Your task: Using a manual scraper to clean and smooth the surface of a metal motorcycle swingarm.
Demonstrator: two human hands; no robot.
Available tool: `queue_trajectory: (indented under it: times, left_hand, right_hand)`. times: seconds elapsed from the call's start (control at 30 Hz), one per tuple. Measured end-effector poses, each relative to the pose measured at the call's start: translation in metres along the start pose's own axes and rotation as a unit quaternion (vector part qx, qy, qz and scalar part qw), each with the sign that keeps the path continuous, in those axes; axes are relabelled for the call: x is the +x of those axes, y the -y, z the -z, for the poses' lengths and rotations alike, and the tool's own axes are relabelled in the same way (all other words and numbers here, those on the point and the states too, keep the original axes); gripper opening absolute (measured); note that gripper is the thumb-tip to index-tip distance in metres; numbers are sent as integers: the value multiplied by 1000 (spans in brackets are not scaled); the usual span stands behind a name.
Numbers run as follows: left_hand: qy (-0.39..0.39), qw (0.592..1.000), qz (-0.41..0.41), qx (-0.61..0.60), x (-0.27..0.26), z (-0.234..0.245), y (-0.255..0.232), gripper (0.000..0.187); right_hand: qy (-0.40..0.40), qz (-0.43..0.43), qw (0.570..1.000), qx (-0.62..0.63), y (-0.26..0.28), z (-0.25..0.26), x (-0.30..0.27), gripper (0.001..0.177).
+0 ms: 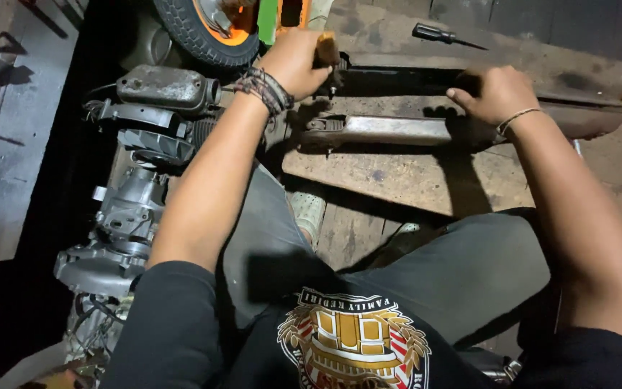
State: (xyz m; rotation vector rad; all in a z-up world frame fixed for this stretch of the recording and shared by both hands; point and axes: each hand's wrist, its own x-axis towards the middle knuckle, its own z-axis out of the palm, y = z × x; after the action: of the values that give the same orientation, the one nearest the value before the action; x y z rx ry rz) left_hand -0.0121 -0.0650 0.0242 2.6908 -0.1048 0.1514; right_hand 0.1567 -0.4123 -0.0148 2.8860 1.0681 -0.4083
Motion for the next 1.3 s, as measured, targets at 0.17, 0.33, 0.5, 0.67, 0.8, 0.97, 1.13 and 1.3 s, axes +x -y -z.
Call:
queue_trajectory:
  times: [0.17,0.33,0.5,0.67,0.8,0.97,1.13,1.3]
  left_hand:
    - [-23,1000,-4,-6,2,-1,-15,33]
    - [-67,990,-85,-89,13,-3,-41,3]
    - [-79,975,-130,-159,33,-15,-75,20]
    - [-59,977,-116,-169,51,-42,-111,26]
    - [-25,977,-138,-164,58,-36,-122,39]
    - [-129,971,-155,-128,66,-31,-89,23]
    - [-120,979,-121,-116,61,-33,-59,16]
    - [-42,990,-50,-124,57,-30,-54,13]
  right_hand:
    - [1,13,1000,6,13,5,4,51]
    - [-85,85,991,66,28,6,6,53]
    - [-207,214,948,117,68,24,-9,75]
    - [-250,147,952,93,70,0,-4,25]
    - [-251,96,956,117,49,-5,-7,21]
    - [-228,111,950,183,27,-1,-20,29]
    - [-66,139,949,277,41,8,-20,20]
    - [-57,-9,989,134,5,0,-19,29]
